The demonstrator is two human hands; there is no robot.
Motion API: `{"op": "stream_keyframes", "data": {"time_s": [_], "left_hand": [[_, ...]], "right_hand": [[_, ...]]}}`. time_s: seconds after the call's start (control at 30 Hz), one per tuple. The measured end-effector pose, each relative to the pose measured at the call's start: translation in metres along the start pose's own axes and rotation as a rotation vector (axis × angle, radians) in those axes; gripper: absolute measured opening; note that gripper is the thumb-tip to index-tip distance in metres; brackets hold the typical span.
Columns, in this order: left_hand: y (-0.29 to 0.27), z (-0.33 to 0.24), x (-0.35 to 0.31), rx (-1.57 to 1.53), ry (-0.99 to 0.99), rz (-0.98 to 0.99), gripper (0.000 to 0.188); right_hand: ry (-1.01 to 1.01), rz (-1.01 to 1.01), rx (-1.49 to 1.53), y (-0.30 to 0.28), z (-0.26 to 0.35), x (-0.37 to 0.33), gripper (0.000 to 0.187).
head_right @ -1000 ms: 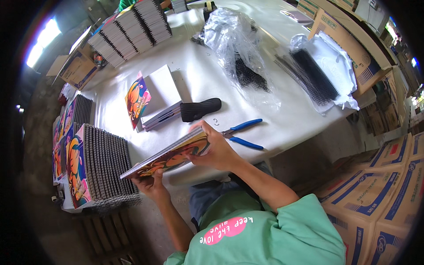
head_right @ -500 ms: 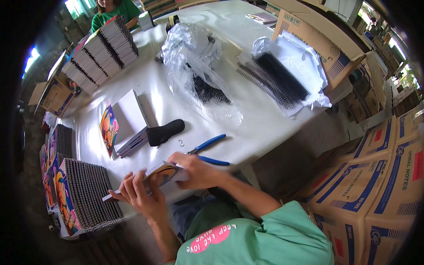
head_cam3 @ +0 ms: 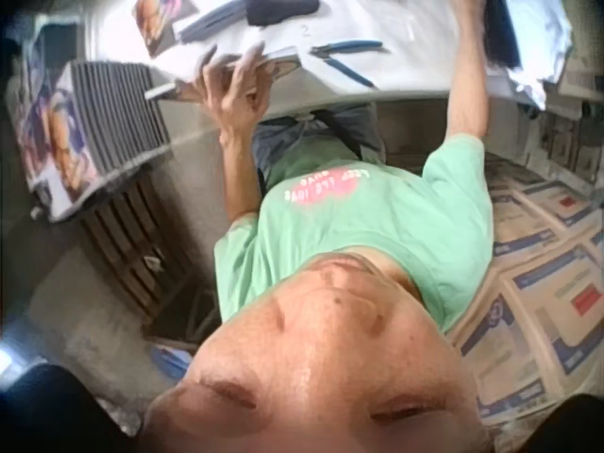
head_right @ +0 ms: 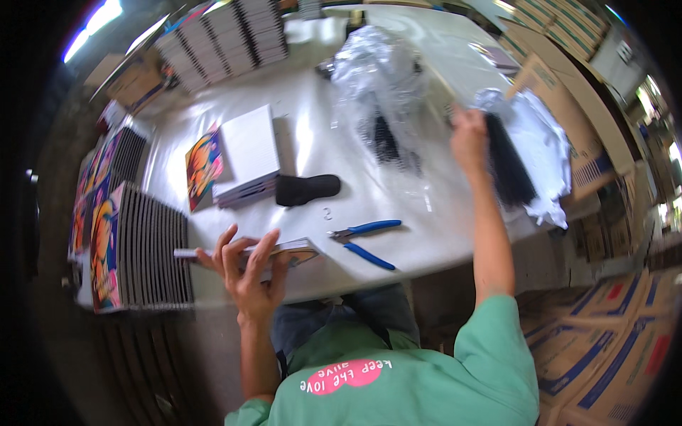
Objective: The person uses pliers to cut and crimp the ends of metal spiral bindings on notebooks, handling them individually and placing them into stacks on a white table.
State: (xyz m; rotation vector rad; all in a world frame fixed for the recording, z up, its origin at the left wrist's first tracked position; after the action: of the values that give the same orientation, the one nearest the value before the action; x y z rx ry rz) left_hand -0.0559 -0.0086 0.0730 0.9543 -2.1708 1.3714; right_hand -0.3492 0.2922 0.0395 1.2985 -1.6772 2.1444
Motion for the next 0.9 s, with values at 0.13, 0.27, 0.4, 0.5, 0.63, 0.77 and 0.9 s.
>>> {"op": "stream_keyframes", "data": {"time_s": [0.13,0.27,0.4,0.5,0.63,0.77,0.9], "left_hand": [[-0.005,-0.003,-0.007,0.003,0.037,-0.145,0.035],[-0.005,-0.004,-0.006,-0.062,0.034,-0.162,0.035],[-0.006,-0.003,-0.004,-0.106,0.032,-0.175,0.034],[-0.006,-0.001,-0.003,-0.12,0.017,-0.181,0.033],[-0.007,0.0,-0.003,-0.125,-0.023,-0.184,0.03],[-0.007,-0.001,-0.001,-0.145,-0.061,-0.15,0.026],[-0.007,0.002,0.001,-0.126,-0.101,-0.135,0.026]], "right_hand": [[-0.047,-0.266,0.666,-0.134,0.107,0.019,0.028],[-0.271,0.217,1.097,-0.117,0.232,-0.014,0.026],[-0.164,0.263,1.206,-0.086,0.249,-0.026,0.025],[-0.194,0.328,1.262,-0.083,0.255,-0.027,0.023],[-0.189,0.444,1.318,-0.081,0.261,-0.025,0.018],[-0.294,0.486,1.145,-0.083,0.262,-0.026,0.013],[-0.446,0.424,0.997,-0.097,0.274,-0.023,0.015]]}}
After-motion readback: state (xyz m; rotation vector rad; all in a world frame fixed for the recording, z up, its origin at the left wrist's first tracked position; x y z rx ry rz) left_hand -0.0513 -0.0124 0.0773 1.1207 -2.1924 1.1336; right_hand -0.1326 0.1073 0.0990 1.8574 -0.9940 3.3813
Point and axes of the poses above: each hand's wrist, its own x-axis towards the middle knuckle, its own y-axis out of the palm, z = x × y, the point moved 9 cm from there along x, towards the middle knuckle, and after that the axes turned 12 degrees about -y, right-handed, at the moved point
